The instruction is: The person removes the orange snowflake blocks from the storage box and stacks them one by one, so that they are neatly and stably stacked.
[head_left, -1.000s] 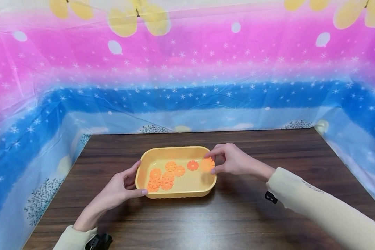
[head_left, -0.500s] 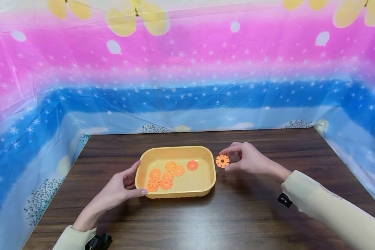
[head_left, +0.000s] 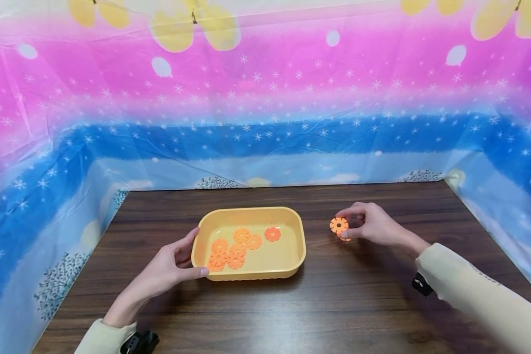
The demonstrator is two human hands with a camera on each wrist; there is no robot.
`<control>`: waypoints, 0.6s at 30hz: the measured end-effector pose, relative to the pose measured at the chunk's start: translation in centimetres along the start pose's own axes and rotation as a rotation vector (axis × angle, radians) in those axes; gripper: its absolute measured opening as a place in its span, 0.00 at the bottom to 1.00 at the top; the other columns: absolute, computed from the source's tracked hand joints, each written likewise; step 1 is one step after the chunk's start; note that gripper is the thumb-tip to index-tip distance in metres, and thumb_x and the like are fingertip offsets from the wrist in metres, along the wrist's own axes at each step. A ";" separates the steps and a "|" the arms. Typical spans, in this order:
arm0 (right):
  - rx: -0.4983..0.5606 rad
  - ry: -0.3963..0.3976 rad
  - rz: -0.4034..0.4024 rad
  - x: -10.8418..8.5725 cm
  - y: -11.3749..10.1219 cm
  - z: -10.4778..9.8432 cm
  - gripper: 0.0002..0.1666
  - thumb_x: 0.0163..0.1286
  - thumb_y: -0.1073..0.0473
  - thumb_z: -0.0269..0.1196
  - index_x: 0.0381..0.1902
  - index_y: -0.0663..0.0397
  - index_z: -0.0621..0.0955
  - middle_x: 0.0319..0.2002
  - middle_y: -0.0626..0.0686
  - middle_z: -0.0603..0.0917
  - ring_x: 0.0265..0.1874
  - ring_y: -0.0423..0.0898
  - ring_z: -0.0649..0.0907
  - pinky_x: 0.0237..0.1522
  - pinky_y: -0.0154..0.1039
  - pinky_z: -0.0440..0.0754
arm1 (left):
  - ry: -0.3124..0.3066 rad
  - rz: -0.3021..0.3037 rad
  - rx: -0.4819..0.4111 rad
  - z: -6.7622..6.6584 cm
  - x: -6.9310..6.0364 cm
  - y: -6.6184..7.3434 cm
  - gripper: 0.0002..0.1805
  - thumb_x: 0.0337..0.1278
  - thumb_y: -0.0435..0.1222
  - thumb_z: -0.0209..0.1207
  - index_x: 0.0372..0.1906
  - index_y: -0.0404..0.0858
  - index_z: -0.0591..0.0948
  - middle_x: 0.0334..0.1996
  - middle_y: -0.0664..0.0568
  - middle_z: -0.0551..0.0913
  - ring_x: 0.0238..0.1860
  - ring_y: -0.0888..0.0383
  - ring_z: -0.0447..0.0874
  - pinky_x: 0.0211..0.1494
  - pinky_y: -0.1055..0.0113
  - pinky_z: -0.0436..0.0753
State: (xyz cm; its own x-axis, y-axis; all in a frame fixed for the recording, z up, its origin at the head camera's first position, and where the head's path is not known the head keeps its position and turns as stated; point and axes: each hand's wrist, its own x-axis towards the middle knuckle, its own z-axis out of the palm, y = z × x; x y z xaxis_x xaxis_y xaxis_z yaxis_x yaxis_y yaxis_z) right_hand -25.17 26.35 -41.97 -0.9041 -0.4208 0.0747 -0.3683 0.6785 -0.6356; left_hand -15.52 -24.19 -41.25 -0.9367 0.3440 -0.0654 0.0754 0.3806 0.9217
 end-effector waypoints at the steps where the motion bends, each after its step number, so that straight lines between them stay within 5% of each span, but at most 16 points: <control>1: -0.007 -0.001 0.005 -0.1 0.3 0.0 0.26 0.59 0.55 0.81 0.56 0.47 0.89 0.41 0.49 0.82 0.29 0.47 0.71 0.29 0.37 0.69 | 0.000 0.004 -0.001 0.0 0.0 0.0 0.56 0.58 0.34 0.75 0.84 0.34 0.51 0.80 0.32 0.56 0.74 0.37 0.68 0.61 0.59 0.84; 18: -0.038 -0.035 0.040 -0.6 2.6 0.2 0.26 0.61 0.55 0.79 0.56 0.53 0.88 0.40 0.51 0.82 0.31 0.47 0.71 0.31 0.38 0.67 | -0.003 -0.002 -0.012 0.0 -0.1 0.1 0.56 0.59 0.34 0.74 0.84 0.33 0.50 0.80 0.32 0.55 0.74 0.37 0.68 0.61 0.61 0.84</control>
State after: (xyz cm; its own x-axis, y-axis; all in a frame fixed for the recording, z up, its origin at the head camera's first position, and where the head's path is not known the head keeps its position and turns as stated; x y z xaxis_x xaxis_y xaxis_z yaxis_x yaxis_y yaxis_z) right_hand -25.54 28.18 -43.83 -0.9105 -0.4129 0.0227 -0.3404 0.7171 -0.6082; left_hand -15.43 -24.18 -41.20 -0.9359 0.3456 -0.0687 0.0691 0.3713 0.9259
